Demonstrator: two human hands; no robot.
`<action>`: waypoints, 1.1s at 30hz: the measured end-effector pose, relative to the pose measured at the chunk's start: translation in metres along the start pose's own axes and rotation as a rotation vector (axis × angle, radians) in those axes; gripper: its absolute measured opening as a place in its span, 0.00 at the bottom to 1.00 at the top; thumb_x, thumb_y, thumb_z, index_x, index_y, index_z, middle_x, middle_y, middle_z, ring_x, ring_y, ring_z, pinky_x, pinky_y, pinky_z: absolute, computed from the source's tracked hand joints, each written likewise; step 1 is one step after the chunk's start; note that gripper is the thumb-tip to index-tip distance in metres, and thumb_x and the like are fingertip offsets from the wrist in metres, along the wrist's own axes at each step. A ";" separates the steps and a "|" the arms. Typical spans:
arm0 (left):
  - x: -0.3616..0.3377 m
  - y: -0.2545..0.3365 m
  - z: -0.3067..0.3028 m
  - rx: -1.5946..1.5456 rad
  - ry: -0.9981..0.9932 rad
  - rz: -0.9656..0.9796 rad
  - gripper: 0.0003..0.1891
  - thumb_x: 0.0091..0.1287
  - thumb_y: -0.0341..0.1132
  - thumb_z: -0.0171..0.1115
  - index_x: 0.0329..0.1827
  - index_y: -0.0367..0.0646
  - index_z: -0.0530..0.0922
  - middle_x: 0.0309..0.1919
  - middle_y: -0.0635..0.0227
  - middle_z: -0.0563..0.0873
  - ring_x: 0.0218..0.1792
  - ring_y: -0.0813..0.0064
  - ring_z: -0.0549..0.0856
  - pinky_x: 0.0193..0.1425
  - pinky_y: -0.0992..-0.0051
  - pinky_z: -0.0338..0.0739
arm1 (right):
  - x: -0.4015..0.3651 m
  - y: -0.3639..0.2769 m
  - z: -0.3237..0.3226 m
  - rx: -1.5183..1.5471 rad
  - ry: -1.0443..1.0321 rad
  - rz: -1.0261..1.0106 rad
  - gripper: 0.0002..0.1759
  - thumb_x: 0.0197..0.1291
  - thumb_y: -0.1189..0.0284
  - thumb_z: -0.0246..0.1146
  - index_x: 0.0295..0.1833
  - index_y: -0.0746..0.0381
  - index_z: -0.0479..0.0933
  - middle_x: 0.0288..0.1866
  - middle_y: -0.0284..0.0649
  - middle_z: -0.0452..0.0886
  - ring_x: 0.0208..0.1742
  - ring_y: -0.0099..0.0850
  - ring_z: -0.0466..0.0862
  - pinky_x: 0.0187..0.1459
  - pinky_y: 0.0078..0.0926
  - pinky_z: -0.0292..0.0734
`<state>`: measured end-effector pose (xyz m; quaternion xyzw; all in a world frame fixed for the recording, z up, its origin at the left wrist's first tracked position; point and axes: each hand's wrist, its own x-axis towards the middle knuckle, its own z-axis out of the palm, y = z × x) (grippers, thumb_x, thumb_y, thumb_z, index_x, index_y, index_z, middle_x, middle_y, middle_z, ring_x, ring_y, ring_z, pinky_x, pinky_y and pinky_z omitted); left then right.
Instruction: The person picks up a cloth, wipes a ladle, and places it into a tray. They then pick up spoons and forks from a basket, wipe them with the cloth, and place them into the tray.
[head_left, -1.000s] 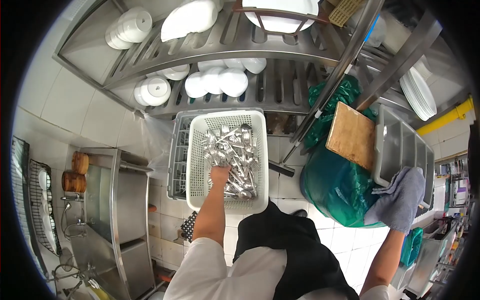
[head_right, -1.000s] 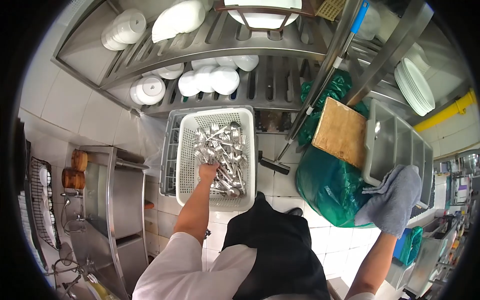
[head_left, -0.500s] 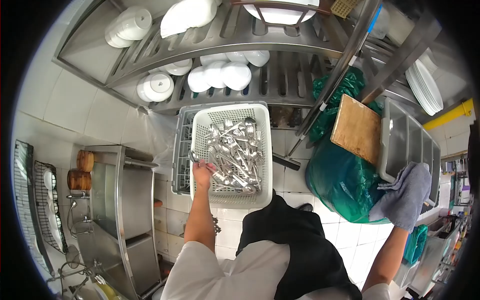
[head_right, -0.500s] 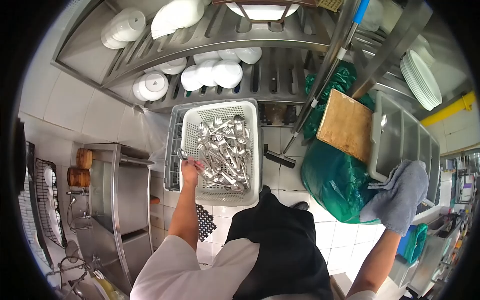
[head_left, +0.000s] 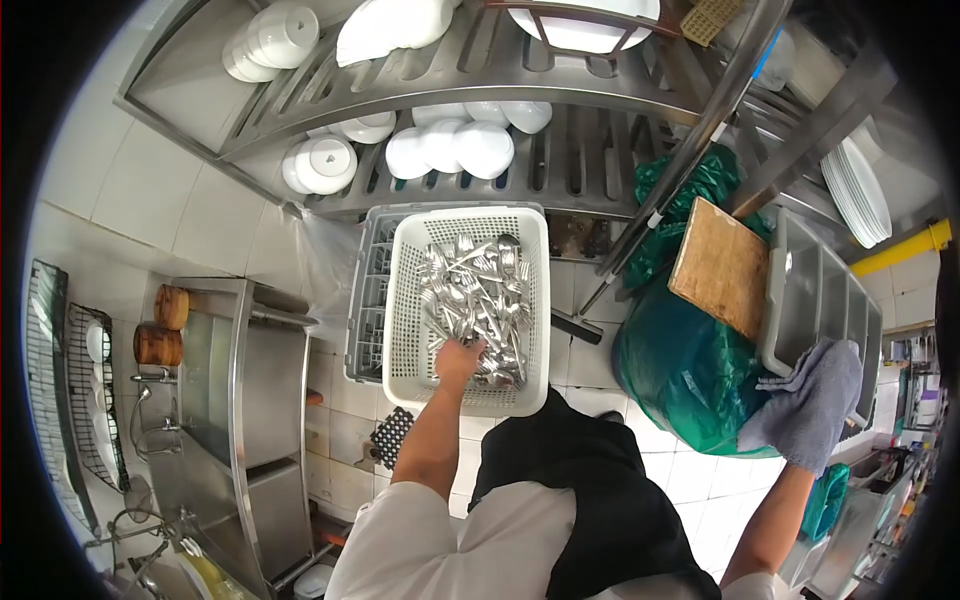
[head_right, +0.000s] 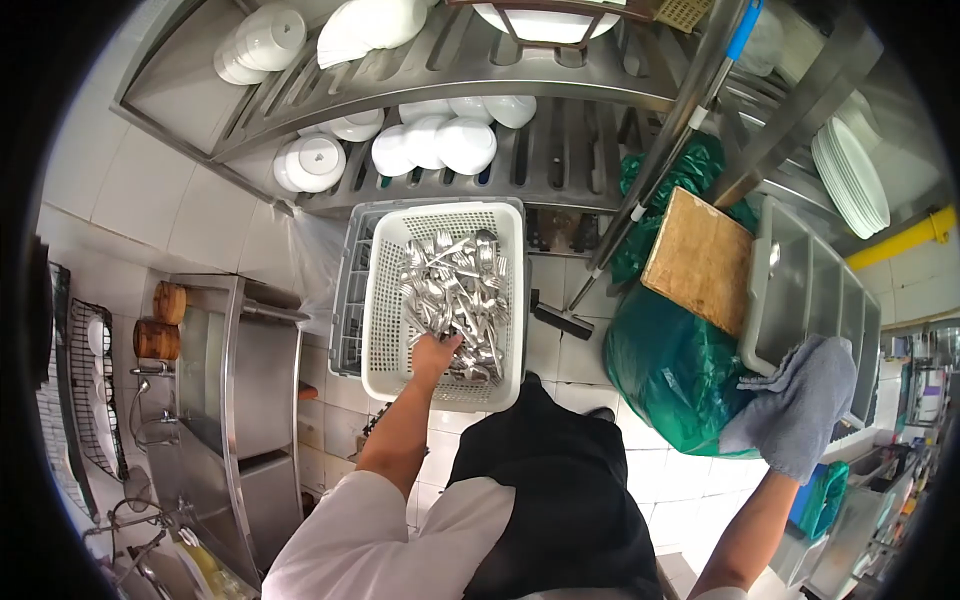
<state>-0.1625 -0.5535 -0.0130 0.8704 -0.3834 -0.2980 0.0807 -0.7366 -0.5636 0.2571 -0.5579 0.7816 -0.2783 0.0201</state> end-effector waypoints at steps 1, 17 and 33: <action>0.004 0.005 0.002 0.008 -0.010 -0.043 0.27 0.53 0.52 0.69 0.42 0.34 0.84 0.41 0.48 0.87 0.46 0.51 0.86 0.52 0.61 0.79 | -0.002 -0.012 -0.001 -0.149 0.007 -0.055 0.05 0.63 0.72 0.54 0.42 0.61 0.73 0.36 0.40 0.76 0.39 0.34 0.77 0.41 0.27 0.74; 0.009 -0.037 0.004 -1.214 0.197 -0.073 0.13 0.68 0.38 0.53 0.33 0.35 0.70 0.20 0.60 0.78 0.15 0.73 0.77 0.17 0.73 0.70 | 0.012 0.063 0.022 -0.331 0.185 -0.210 0.07 0.68 0.71 0.51 0.42 0.62 0.73 0.32 0.39 0.78 0.31 0.28 0.79 0.30 0.24 0.76; 0.094 0.003 0.004 -0.207 0.143 -0.094 0.20 0.52 0.44 0.66 0.32 0.30 0.83 0.35 0.43 0.86 0.40 0.47 0.86 0.49 0.58 0.79 | 0.022 0.018 0.003 -0.040 -0.005 0.287 0.09 0.56 0.68 0.61 0.41 0.60 0.75 0.34 0.39 0.77 0.36 0.35 0.77 0.38 0.29 0.73</action>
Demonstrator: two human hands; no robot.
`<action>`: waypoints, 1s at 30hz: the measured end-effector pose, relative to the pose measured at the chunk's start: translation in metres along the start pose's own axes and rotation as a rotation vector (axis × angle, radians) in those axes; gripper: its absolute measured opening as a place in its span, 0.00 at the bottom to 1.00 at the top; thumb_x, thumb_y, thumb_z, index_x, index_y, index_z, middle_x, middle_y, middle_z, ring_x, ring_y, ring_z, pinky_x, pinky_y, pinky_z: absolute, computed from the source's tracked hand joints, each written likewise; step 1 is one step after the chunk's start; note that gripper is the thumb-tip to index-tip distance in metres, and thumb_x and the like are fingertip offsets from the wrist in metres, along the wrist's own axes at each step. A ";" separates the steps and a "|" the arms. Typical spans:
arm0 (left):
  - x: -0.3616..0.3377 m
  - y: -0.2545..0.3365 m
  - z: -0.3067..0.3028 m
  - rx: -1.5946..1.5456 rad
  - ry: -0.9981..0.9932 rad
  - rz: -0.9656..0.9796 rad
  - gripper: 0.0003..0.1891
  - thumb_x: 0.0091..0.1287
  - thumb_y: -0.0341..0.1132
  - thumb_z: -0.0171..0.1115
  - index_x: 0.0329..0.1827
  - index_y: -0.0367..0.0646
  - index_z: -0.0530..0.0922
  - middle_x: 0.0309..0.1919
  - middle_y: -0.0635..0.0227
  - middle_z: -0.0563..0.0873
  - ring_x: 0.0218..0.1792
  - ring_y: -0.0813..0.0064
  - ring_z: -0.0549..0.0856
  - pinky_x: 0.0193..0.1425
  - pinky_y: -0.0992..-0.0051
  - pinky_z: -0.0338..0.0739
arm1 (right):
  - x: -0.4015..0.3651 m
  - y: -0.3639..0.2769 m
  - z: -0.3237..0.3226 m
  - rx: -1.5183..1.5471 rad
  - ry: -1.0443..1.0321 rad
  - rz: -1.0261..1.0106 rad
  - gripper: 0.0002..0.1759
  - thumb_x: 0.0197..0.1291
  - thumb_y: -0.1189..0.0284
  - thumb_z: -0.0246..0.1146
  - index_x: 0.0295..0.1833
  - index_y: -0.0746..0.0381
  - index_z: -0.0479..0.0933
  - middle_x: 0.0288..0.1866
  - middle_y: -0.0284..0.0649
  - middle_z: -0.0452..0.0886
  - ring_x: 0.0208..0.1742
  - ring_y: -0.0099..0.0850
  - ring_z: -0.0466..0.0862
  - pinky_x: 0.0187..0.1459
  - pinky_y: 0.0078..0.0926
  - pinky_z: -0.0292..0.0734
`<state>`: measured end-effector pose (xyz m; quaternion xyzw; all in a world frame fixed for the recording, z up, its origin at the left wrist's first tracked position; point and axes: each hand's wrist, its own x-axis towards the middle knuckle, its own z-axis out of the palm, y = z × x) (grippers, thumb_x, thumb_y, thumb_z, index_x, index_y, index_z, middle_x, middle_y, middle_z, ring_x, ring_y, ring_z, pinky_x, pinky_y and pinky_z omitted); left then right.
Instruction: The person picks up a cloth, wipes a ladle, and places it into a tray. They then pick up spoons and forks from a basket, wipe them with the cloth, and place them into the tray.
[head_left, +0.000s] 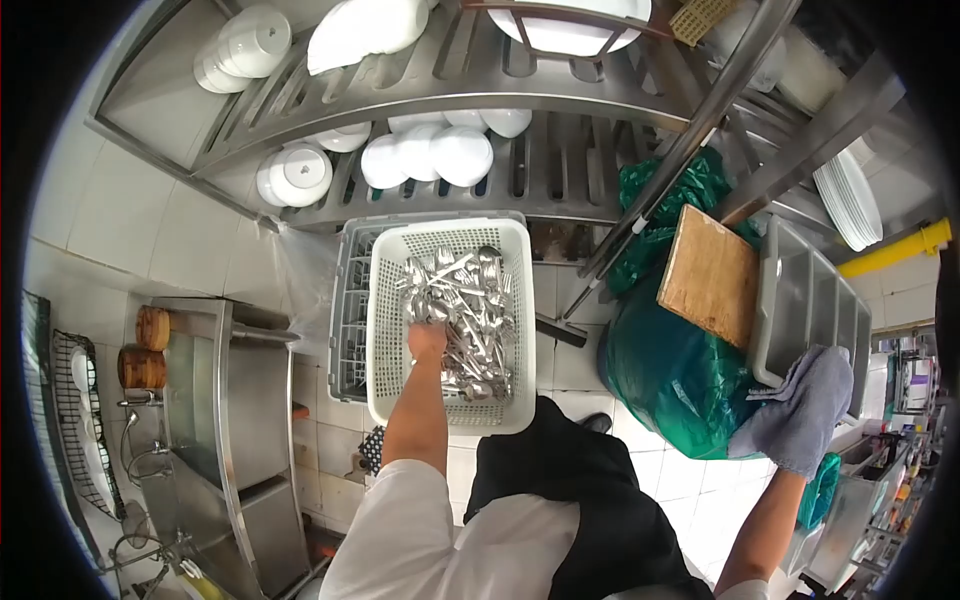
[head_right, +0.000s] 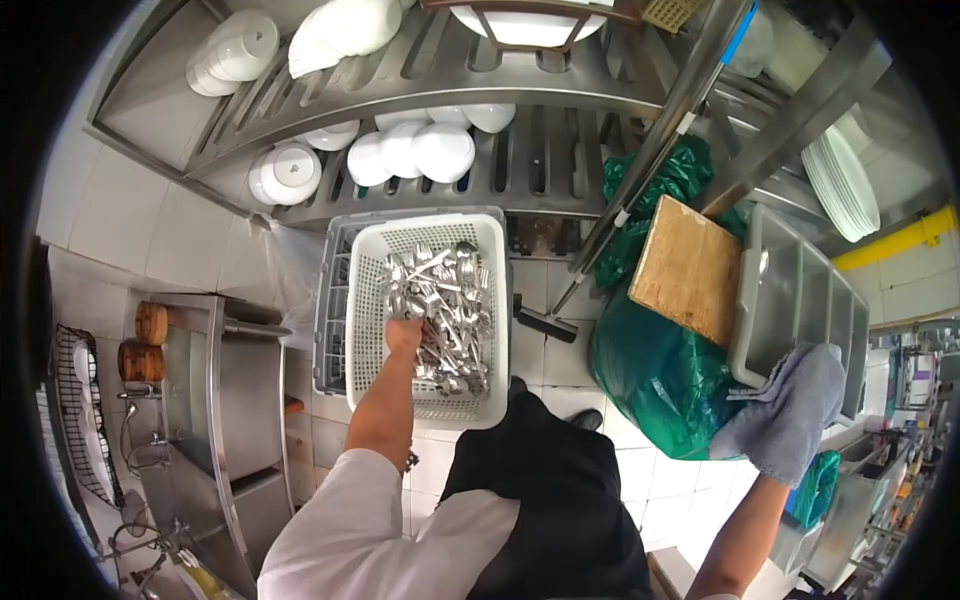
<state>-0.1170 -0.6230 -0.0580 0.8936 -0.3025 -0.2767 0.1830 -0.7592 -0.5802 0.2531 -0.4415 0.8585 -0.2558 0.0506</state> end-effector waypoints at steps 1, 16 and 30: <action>-0.005 -0.005 -0.002 0.006 0.001 -0.007 0.20 0.52 0.44 0.66 0.32 0.30 0.83 0.35 0.43 0.86 0.40 0.47 0.86 0.49 0.58 0.79 | 0.006 0.001 0.004 -0.026 0.036 0.015 0.11 0.61 0.66 0.54 0.38 0.62 0.76 0.30 0.41 0.78 0.32 0.35 0.79 0.34 0.31 0.73; -0.067 -0.066 -0.071 -1.099 0.108 0.217 0.04 0.64 0.21 0.54 0.35 0.40 0.72 0.22 0.70 0.77 0.25 0.76 0.78 0.35 0.75 0.75 | -0.016 -0.021 0.005 0.101 0.101 -0.133 0.13 0.67 0.66 0.50 0.36 0.63 0.75 0.27 0.40 0.79 0.27 0.31 0.80 0.29 0.30 0.74; -0.052 -0.040 -0.072 0.378 -0.234 0.491 0.15 0.57 0.31 0.61 0.49 0.42 0.80 0.39 0.50 0.86 0.44 0.51 0.84 0.49 0.57 0.79 | -0.015 -0.026 -0.005 -0.100 0.099 -0.275 0.08 0.64 0.70 0.53 0.35 0.62 0.74 0.27 0.42 0.78 0.28 0.32 0.81 0.29 0.30 0.75</action>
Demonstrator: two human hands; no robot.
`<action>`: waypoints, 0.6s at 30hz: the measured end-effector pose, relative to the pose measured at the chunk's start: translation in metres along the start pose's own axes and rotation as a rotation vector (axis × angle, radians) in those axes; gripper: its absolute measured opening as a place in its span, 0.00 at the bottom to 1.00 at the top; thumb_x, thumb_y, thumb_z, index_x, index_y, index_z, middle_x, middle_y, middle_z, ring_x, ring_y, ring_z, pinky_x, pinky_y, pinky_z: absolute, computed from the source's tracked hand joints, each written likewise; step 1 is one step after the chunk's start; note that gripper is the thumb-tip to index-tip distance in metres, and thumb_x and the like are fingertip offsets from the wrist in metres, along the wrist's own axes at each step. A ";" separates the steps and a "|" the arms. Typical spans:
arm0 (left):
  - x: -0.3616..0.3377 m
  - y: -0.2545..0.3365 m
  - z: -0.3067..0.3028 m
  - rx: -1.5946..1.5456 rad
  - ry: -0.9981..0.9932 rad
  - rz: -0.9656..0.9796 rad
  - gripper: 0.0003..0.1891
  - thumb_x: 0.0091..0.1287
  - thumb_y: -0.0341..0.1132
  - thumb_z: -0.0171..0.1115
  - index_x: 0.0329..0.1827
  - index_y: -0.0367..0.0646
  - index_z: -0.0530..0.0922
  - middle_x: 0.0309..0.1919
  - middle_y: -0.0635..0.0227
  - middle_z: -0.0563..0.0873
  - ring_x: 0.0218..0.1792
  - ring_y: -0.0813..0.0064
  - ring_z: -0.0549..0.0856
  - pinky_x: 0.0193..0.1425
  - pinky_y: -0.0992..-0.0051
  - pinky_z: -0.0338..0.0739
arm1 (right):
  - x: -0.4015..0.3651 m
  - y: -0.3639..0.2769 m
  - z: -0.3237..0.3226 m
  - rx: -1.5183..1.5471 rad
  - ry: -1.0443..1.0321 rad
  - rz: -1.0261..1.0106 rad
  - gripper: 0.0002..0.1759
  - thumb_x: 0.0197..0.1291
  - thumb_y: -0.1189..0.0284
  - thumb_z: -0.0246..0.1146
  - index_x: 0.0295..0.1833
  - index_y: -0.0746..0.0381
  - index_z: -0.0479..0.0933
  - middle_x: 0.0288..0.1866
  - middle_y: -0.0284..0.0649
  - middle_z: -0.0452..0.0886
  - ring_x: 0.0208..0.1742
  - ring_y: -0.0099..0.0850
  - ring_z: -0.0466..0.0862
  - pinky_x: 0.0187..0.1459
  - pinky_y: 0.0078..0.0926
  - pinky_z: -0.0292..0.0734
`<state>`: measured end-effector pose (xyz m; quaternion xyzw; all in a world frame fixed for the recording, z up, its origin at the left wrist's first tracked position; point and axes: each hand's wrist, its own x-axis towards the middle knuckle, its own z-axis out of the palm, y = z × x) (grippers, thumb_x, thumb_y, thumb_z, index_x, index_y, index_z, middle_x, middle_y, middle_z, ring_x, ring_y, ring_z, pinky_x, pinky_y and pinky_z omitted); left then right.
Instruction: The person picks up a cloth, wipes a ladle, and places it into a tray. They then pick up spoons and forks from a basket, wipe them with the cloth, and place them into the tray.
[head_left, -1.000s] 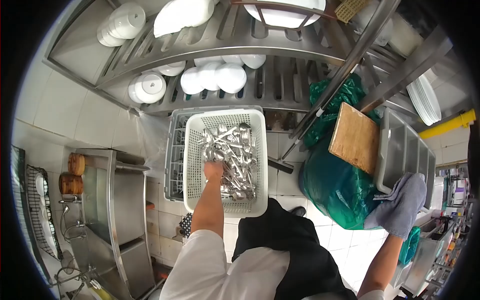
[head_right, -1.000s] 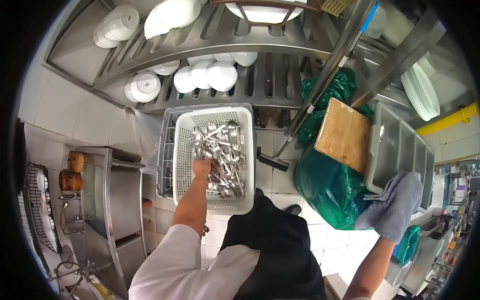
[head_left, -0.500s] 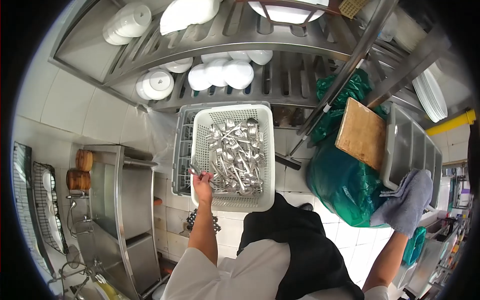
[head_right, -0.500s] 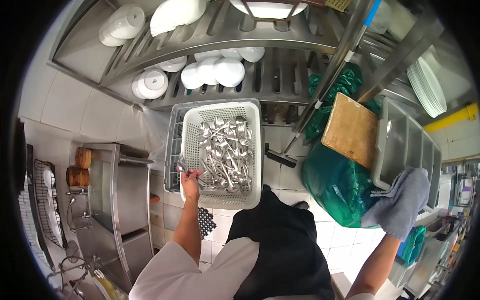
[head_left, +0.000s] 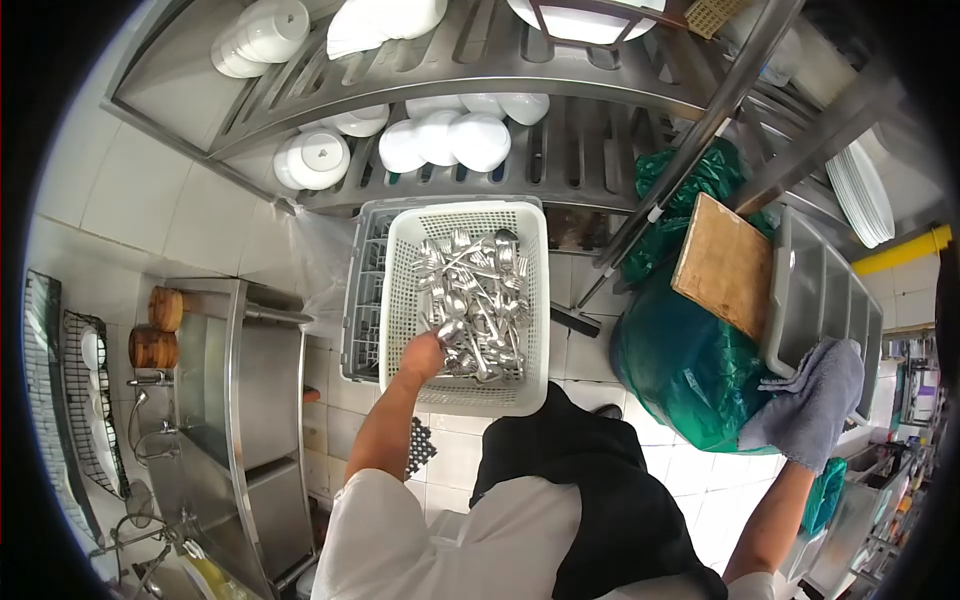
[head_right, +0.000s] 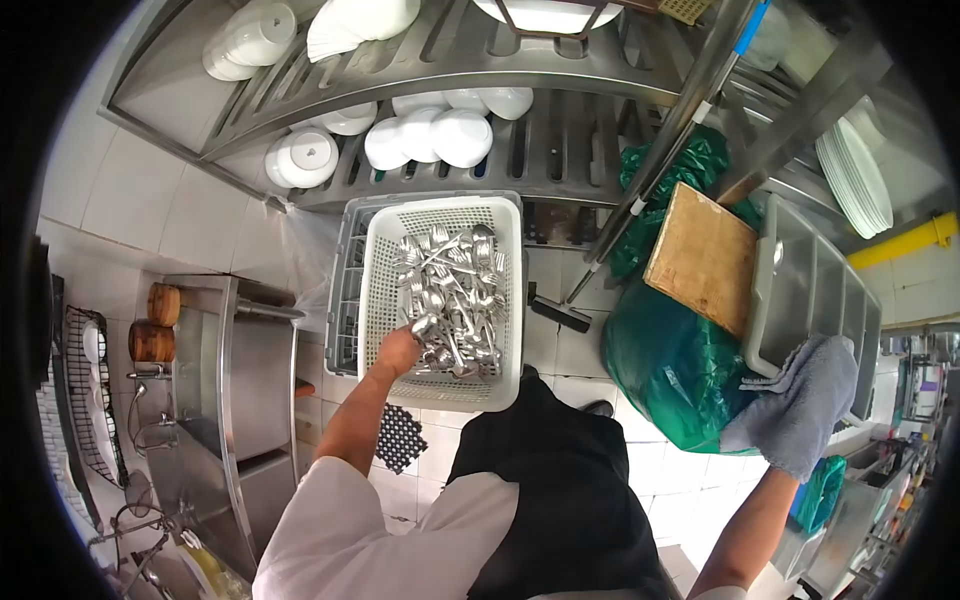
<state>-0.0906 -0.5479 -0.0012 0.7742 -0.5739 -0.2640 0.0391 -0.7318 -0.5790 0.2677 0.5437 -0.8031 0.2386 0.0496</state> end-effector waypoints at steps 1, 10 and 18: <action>0.002 0.000 0.003 0.127 -0.074 0.085 0.17 0.57 0.31 0.62 0.50 0.44 0.79 0.41 0.51 0.86 0.45 0.53 0.84 0.50 0.58 0.79 | 0.000 -0.008 -0.004 -0.262 -0.017 -0.075 0.08 0.65 0.70 0.52 0.36 0.62 0.74 0.26 0.42 0.78 0.28 0.31 0.80 0.28 0.30 0.75; 0.004 0.007 0.016 0.560 -0.221 0.327 0.16 0.61 0.30 0.57 0.53 0.49 0.76 0.48 0.59 0.82 0.53 0.58 0.81 0.56 0.61 0.76 | 0.005 0.019 0.011 -0.031 0.098 0.012 0.11 0.65 0.69 0.51 0.33 0.62 0.75 0.25 0.40 0.79 0.27 0.33 0.81 0.28 0.32 0.75; -0.024 0.025 0.014 0.430 -0.093 0.503 0.10 0.61 0.35 0.61 0.44 0.45 0.81 0.50 0.56 0.77 0.52 0.58 0.75 0.55 0.58 0.73 | -0.003 -0.012 -0.001 0.285 0.056 0.285 0.16 0.66 0.67 0.49 0.34 0.65 0.77 0.26 0.45 0.81 0.28 0.37 0.82 0.29 0.35 0.75</action>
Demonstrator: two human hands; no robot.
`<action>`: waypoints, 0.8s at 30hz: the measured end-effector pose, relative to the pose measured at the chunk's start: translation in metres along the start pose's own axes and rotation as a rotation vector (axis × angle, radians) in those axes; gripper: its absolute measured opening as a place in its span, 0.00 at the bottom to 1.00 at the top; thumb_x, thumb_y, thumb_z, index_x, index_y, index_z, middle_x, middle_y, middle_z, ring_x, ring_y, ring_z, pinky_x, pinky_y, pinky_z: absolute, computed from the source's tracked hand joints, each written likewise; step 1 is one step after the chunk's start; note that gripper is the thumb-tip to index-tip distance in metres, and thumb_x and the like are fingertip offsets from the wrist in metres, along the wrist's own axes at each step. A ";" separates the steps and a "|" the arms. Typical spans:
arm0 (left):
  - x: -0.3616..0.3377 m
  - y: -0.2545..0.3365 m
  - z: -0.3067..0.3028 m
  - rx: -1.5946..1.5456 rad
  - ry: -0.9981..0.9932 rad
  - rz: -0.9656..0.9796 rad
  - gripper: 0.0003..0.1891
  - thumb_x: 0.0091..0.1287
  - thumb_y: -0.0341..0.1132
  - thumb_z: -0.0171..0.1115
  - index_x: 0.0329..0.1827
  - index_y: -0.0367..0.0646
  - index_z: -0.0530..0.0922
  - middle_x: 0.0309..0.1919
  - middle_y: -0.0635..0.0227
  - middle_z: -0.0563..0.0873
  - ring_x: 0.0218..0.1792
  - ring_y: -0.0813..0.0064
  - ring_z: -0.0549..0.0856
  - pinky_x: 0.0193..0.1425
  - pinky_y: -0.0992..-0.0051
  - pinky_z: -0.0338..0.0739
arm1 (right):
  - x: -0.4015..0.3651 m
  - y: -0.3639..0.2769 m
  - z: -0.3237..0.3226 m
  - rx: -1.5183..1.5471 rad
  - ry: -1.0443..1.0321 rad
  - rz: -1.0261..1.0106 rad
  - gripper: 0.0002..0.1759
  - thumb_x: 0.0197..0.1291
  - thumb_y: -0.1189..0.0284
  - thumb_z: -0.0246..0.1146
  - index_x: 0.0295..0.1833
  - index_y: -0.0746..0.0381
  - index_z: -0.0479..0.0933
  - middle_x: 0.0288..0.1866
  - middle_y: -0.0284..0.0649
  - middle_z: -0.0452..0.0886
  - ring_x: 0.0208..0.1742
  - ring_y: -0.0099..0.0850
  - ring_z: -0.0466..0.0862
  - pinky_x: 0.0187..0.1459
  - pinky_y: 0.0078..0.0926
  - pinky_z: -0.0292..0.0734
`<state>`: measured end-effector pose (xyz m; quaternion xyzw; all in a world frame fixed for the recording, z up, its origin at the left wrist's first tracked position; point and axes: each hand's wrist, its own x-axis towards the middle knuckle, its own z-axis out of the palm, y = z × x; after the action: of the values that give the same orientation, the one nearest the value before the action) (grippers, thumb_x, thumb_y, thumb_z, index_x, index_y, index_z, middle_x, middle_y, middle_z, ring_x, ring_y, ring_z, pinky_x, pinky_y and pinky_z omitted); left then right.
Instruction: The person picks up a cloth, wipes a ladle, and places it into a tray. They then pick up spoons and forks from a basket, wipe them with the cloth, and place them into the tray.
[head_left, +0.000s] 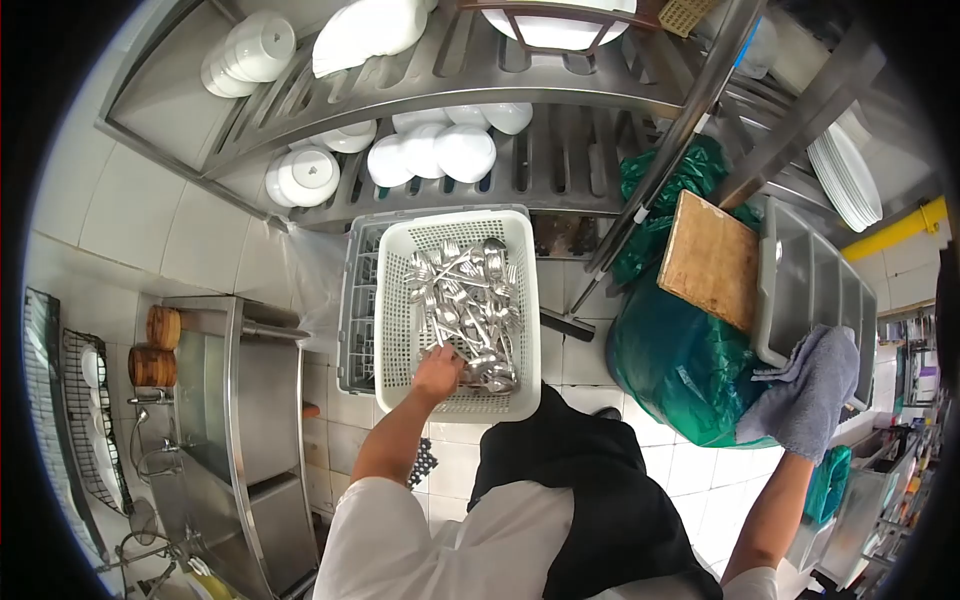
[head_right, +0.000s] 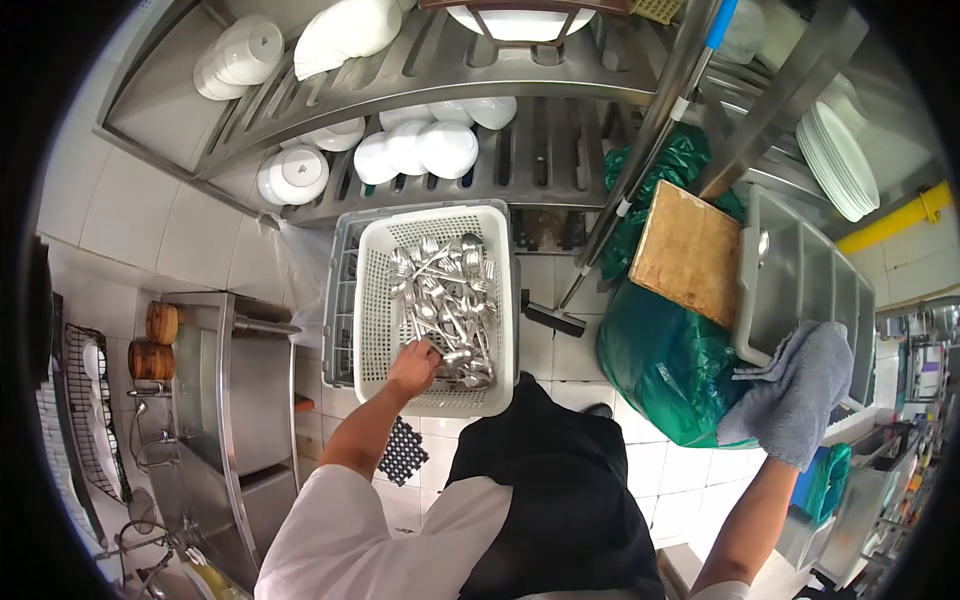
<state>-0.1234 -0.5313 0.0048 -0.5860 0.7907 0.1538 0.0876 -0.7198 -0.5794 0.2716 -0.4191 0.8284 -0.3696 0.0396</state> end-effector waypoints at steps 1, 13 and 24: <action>-0.004 0.001 0.003 0.001 0.002 0.006 0.10 0.61 0.35 0.61 0.44 0.45 0.81 0.50 0.56 0.77 0.52 0.58 0.75 0.55 0.58 0.73 | 0.002 0.006 0.000 -0.063 0.017 -0.049 0.16 0.66 0.67 0.48 0.34 0.65 0.77 0.26 0.45 0.81 0.28 0.38 0.82 0.30 0.36 0.75; 0.023 -0.001 -0.002 -0.688 0.476 -0.752 0.25 0.65 0.50 0.61 0.48 0.32 0.73 0.34 0.41 0.85 0.38 0.42 0.84 0.44 0.54 0.76 | 0.004 -0.001 0.005 -0.315 -0.014 -0.148 0.14 0.65 0.69 0.50 0.34 0.65 0.77 0.27 0.46 0.81 0.28 0.37 0.83 0.30 0.34 0.77; 0.072 -0.045 0.030 -0.797 0.227 -0.905 0.23 0.53 0.50 0.68 0.35 0.33 0.84 0.31 0.47 0.87 0.37 0.52 0.87 0.46 0.62 0.79 | 0.015 0.038 0.003 -0.049 -0.064 -0.079 0.05 0.58 0.70 0.59 0.36 0.61 0.76 0.31 0.43 0.80 0.34 0.36 0.81 0.34 0.32 0.74</action>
<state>-0.1034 -0.5980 -0.0527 -0.8640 0.3494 0.3219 -0.1666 -0.7537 -0.5774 0.2485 -0.4637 0.8184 -0.3367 0.0413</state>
